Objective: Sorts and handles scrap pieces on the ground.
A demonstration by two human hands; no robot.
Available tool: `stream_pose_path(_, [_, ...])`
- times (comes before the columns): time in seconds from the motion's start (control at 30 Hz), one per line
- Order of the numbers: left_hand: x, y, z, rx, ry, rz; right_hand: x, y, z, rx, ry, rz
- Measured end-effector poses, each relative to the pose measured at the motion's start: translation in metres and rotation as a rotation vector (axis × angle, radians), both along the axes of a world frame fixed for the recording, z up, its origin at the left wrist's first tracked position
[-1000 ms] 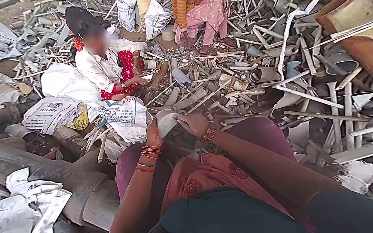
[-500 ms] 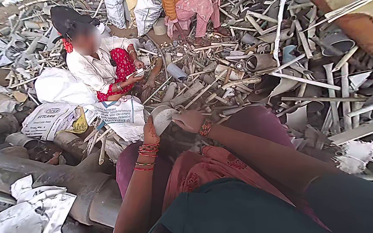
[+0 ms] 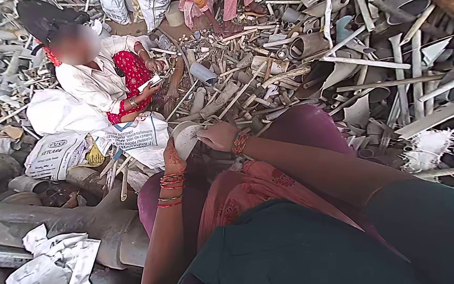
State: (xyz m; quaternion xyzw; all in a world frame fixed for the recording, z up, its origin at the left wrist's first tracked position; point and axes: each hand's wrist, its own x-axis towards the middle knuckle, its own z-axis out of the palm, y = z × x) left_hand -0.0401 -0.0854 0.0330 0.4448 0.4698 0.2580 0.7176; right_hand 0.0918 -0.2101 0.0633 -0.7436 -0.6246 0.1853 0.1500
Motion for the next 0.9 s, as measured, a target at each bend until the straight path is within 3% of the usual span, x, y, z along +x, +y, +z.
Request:
stream_pose_path(0.27, [-0.007, -0.005, 0.004, -0.01, -0.023, -0.025, 0.003, -0.002, 0.013, -0.027, 0.021, -0.013])
stream_pose_path(0.53, [-0.029, -0.006, 0.016, 0.232, 0.114, -0.15, 0.013, -0.006, 0.039, 0.19, 0.056, -0.122])
stream_pose_path(0.63, [-0.03, -0.006, 0.018, 0.181, 0.112, -0.098, 0.017, -0.006, 0.043, 0.211, 0.035, -0.182])
stream_pose_path(0.83, [-0.045, -0.01, 0.031, 0.422, 0.243, -0.218, 0.019, -0.007, 0.045, 0.239, 0.045, -0.219])
stream_pose_path(0.9, [-0.045, -0.013, 0.035, 0.37, 0.233, -0.182, 0.018, -0.008, 0.044, 0.256, 0.047, -0.217])
